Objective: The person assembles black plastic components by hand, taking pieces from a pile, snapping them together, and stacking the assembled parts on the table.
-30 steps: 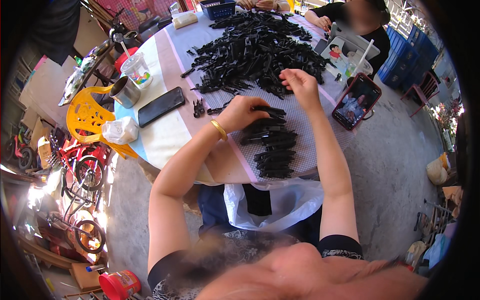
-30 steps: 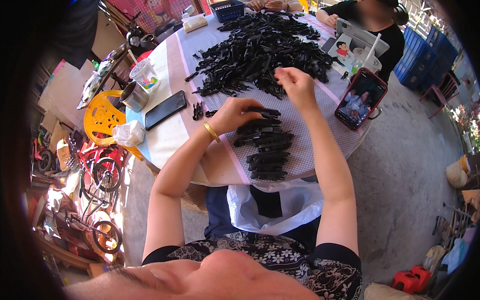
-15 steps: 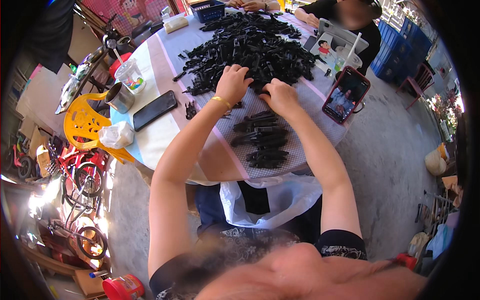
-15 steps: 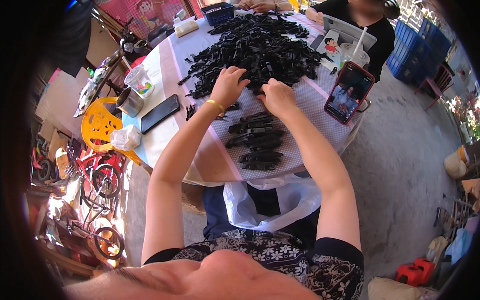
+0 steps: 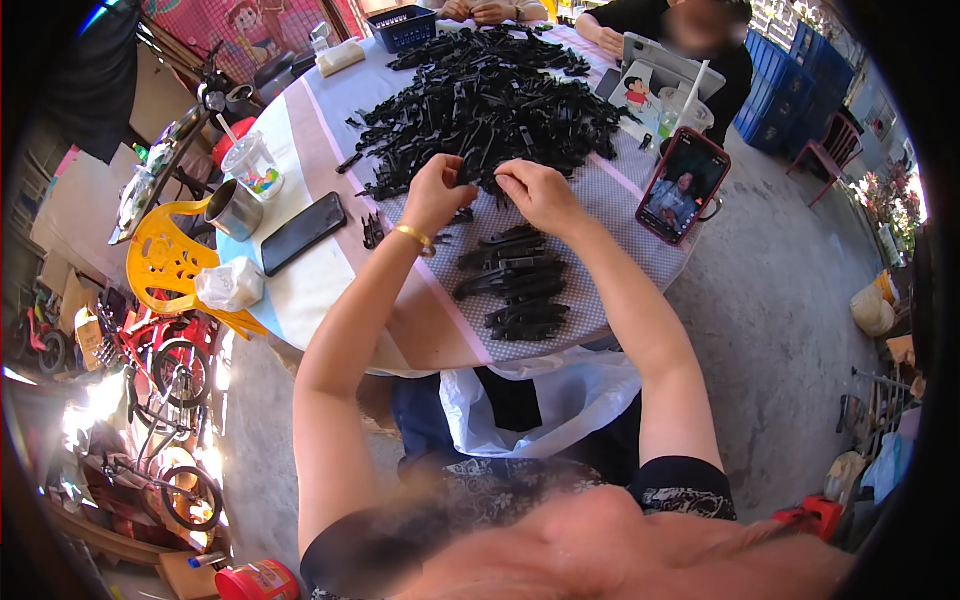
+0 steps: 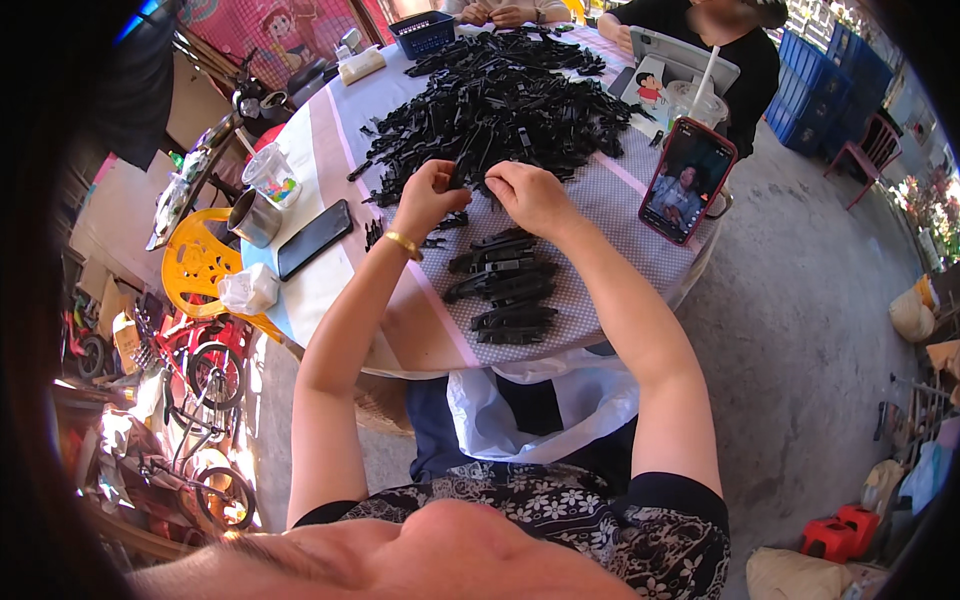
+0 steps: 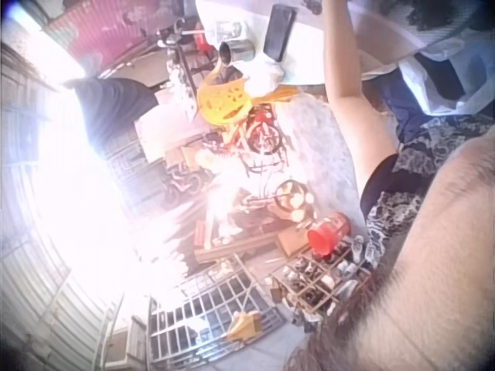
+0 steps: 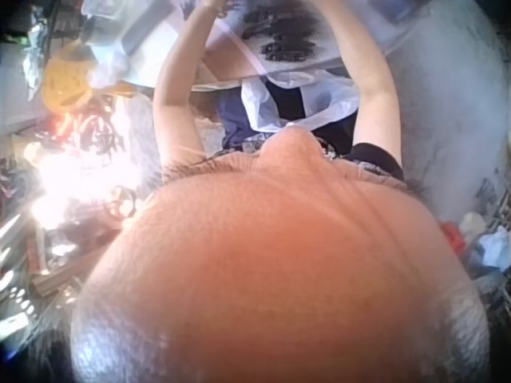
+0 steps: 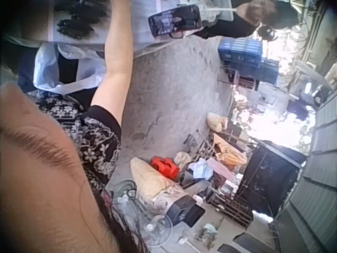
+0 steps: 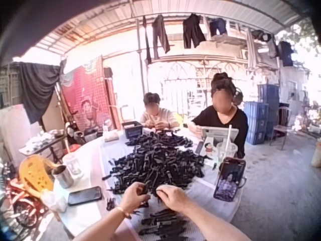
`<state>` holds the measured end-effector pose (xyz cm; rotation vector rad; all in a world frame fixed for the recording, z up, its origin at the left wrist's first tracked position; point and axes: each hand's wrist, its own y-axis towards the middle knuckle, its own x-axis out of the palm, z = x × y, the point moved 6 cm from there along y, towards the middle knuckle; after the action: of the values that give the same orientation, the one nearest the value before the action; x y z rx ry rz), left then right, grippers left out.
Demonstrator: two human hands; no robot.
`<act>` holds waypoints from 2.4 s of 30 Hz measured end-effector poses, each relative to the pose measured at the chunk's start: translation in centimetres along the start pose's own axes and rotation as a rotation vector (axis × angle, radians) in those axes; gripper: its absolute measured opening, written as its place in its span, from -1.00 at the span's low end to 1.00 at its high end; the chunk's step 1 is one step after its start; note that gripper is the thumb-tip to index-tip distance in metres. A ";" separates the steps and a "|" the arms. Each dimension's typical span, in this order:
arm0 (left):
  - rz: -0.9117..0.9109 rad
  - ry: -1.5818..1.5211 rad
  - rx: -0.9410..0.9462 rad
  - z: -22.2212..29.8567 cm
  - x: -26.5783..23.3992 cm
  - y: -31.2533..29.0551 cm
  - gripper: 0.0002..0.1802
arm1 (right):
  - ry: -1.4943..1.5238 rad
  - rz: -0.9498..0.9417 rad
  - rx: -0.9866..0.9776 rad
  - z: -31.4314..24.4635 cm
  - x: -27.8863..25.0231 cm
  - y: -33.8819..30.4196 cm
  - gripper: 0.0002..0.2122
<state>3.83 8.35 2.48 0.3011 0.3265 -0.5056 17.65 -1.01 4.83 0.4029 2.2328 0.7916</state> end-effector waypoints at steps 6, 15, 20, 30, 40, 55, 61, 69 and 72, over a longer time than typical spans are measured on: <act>-0.006 0.209 0.311 4.7 1.6 -3.0 -0.27 | 0.247 -0.096 0.003 -0.6 1.0 -0.2 -0.84; -0.170 -0.149 0.038 2.5 1.5 -2.7 -0.52 | 0.417 -0.055 0.129 -0.8 0.7 0.0 -0.84; -0.047 -0.123 0.001 2.8 0.8 -2.9 -0.64 | 0.466 -0.085 0.163 -0.7 0.5 -0.1 -0.85; -0.195 -0.334 0.023 2.4 1.6 -2.8 -0.63 | 0.265 -0.113 0.065 -1.1 0.7 -0.2 -0.87; -0.113 -0.042 0.165 4.1 0.2 -2.9 -0.64 | 0.240 -0.167 0.183 -0.5 -0.2 0.0 -0.64; -0.045 0.120 0.369 5.8 0.0 -3.9 -0.73 | 0.231 -0.074 0.032 -2.0 -1.4 0.0 -0.76; -0.182 0.034 0.192 4.5 0.3 -3.1 -0.73 | -0.001 0.031 -0.114 -2.7 -1.9 -0.2 -0.77; -0.250 0.063 0.322 3.8 1.8 -3.4 -0.73 | 0.554 0.111 0.314 3.2 -3.3 1.1 -0.76; -0.452 0.287 0.456 4.8 4.0 -5.2 -0.71 | 0.218 0.227 0.366 5.4 -4.0 0.6 -0.79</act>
<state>5.55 0.57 4.26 0.7547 0.5637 -0.9886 24.38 -0.30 4.33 0.7893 2.5754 0.5579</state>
